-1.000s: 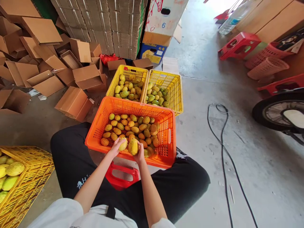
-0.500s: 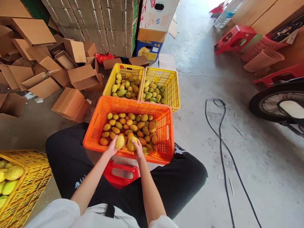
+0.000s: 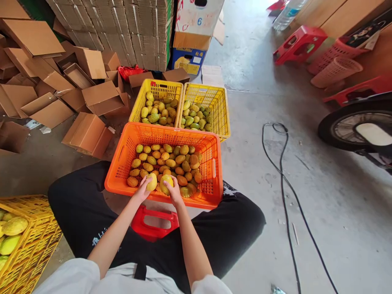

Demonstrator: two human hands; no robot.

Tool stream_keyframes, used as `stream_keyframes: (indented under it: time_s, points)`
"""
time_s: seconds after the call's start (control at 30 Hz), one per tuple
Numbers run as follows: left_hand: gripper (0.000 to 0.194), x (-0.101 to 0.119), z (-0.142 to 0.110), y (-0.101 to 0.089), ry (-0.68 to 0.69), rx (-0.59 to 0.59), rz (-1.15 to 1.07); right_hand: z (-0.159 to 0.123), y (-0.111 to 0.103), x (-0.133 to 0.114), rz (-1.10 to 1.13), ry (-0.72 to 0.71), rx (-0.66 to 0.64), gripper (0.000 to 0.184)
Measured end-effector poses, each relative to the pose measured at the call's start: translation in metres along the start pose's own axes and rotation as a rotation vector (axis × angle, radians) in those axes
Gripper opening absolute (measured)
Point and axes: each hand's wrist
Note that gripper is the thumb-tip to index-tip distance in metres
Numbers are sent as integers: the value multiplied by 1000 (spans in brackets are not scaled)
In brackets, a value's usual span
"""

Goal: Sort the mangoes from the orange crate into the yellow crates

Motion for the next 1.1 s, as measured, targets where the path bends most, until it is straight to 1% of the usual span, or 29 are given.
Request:
stream_keyframes:
  time_s: [0.07, 0.13, 0.2, 0.23, 0.33, 0.43, 0.53, 0.63, 0.73, 0.83, 0.93, 1.0, 1.1]
  points:
    - [43, 1, 3, 1, -19, 38, 1, 1, 0, -1, 7, 18, -4, 50]
    - [38, 2, 7, 2, -62, 108, -7, 3, 0, -2, 39, 21, -3, 46]
    - [37, 4, 12, 2, -111, 171, -26, 4, -2, -4, 109, 20, 4, 47]
    - [37, 5, 14, 2, -131, 183, -40, 4, -2, -5, 153, 23, 4, 48]
    - [40, 8, 17, 2, -167, 145, -72, 4, -6, -6, 232, 60, -33, 51]
    - [43, 9, 14, 3, -177, 84, -29, 4, -10, -4, 221, 48, -51, 49]
    - [45, 9, 9, 6, -140, 27, 55, 5, -10, -1, 214, 5, -35, 47]
    - [54, 9, 5, 8, -100, -19, 122, 7, -7, 2, 187, -4, -11, 52]
    - [58, 9, 3, 9, -87, 4, 138, 8, -3, 2, 131, 10, -13, 53]
    - [56, 10, 2, 11, -89, 42, 134, 8, 0, 0, 79, 31, -50, 53]
    - [54, 9, 0, 13, -47, 86, 159, 7, 1, -2, 63, 69, -77, 52]
    - [54, 9, -1, 15, -20, 85, 198, 7, 2, -3, 78, 89, -84, 50]
    - [51, 9, -3, 17, -31, 50, 257, 6, 2, -4, 115, 95, -71, 46]
Point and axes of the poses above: each hand's wrist, its own z-axis towards the middle knuckle, its own y-axis out of the palm, x = y × z, and after that the axes turned 4 degrees about -x, right-handed
